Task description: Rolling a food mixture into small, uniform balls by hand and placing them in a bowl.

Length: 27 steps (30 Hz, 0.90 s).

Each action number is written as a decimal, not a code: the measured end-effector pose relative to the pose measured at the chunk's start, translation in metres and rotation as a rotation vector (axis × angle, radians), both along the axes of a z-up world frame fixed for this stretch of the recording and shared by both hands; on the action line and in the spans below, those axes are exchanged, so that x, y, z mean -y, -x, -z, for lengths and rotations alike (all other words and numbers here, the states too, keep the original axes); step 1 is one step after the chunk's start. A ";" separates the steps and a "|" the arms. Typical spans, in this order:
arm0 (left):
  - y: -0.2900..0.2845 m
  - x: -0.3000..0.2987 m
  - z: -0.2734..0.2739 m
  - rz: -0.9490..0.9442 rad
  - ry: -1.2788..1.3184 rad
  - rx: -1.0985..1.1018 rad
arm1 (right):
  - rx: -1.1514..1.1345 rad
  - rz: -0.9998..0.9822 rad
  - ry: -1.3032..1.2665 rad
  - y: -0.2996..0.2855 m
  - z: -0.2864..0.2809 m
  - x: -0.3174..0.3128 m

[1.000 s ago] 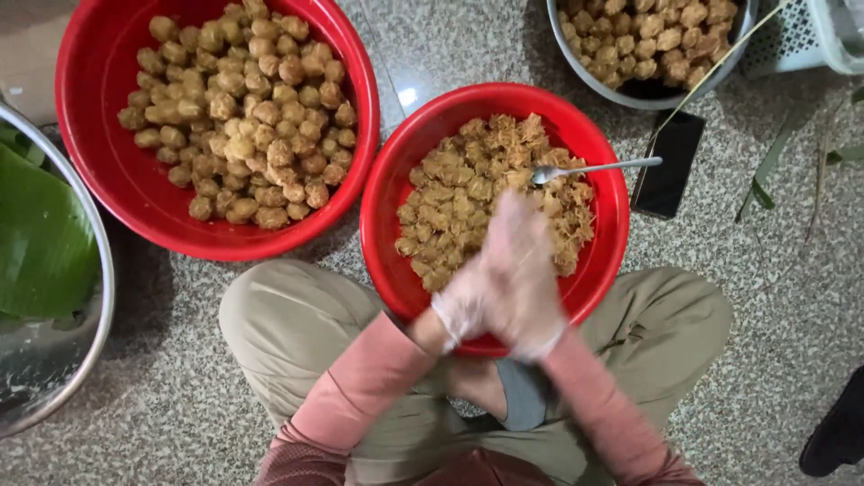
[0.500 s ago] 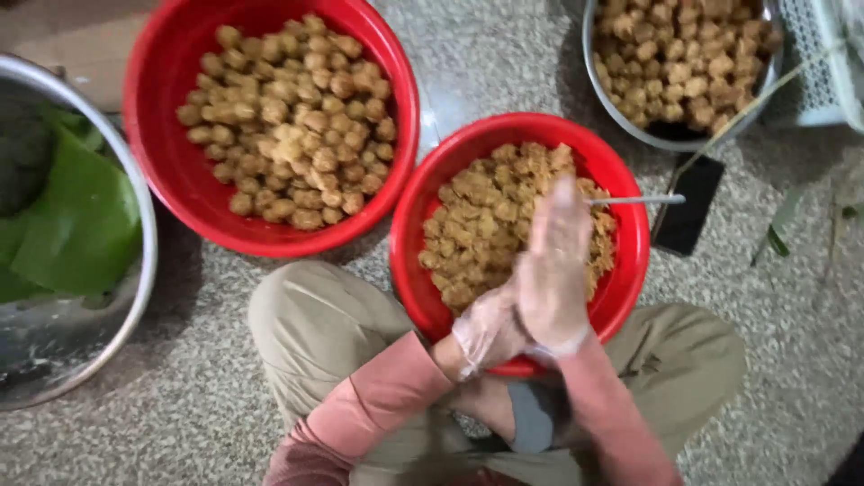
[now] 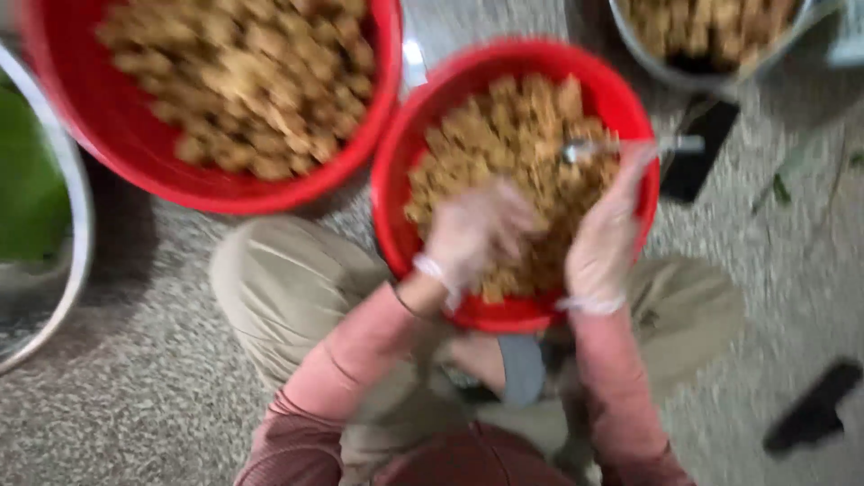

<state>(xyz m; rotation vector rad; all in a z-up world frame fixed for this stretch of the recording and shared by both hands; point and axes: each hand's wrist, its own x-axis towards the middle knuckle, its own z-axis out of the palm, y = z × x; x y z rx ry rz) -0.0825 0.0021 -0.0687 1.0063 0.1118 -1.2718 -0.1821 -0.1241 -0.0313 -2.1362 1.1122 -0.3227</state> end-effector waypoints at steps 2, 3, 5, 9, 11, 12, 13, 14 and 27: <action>-0.044 0.000 -0.027 -0.256 -0.115 0.065 | 0.244 -0.138 0.243 0.014 -0.028 0.004; -0.059 -0.002 -0.047 -0.249 -0.115 0.057 | 0.234 -0.134 0.245 0.024 -0.027 0.010; -0.089 -0.013 -0.084 -0.487 -0.038 0.286 | 0.171 -0.119 0.280 0.040 -0.025 0.016; -0.133 -0.030 -0.078 -0.735 -0.072 0.671 | 0.038 -0.304 0.392 0.037 -0.011 0.001; -0.152 -0.032 -0.100 -0.655 -0.095 1.433 | -0.014 -0.550 0.509 0.033 0.009 -0.003; -0.163 -0.044 -0.062 -0.652 -0.092 1.434 | -0.014 -0.545 0.509 0.035 0.016 -0.007; -0.175 -0.057 -0.024 -0.648 -0.381 1.483 | -0.157 -0.545 0.498 0.036 0.022 -0.013; -0.186 -0.070 0.014 -0.649 -0.666 1.517 | -0.299 -0.546 0.486 0.036 0.028 -0.017; -0.011 0.010 -0.062 0.003 0.215 -0.273 | 0.318 -0.491 0.176 -0.011 -0.028 -0.034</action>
